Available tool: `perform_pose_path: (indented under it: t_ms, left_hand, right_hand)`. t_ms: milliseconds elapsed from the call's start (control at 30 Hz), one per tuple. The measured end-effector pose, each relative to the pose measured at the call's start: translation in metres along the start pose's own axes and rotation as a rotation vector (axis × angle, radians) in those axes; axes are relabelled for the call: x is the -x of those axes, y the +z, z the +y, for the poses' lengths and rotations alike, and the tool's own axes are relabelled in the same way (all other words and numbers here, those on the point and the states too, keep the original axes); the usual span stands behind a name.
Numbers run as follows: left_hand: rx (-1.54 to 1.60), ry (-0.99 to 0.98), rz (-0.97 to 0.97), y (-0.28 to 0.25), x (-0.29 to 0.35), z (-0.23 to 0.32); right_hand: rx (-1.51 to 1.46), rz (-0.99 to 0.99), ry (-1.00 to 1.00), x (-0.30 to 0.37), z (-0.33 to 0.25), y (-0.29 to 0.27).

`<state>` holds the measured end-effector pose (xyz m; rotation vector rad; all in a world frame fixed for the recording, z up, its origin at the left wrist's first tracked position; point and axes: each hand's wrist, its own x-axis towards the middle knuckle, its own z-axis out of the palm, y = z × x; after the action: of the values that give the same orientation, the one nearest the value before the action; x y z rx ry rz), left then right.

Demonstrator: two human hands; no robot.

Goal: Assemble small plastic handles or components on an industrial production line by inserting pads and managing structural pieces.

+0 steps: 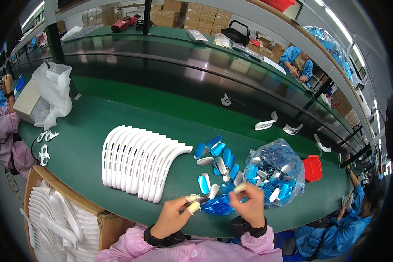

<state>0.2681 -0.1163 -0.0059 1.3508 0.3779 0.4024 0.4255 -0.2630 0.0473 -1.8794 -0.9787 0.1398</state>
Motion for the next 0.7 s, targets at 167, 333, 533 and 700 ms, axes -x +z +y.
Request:
perform_pose_path:
  t_ms: [167, 333, 533, 700]
  left_hand:
    - [-0.048, 0.037, 0.012, 0.000, -0.001, 0.005]
    - [0.005, 0.004, 0.050, 0.002, 0.000, 0.011]
    - [0.182, -0.007, -0.086, 0.011, -0.003, 0.010]
    - [-0.062, 0.242, -0.319, -0.006, -0.004, 0.025]
  right_hand:
    - [0.574, -0.318, -0.257, 0.012, 0.009, 0.009]
    - [0.348, -0.198, -0.199, -0.002, -0.014, -0.001]
    - [-0.396, -0.453, 0.212, -0.008, -0.012, 0.006]
    - [-0.997, -0.621, 0.589, -0.009, 0.004, 0.016]
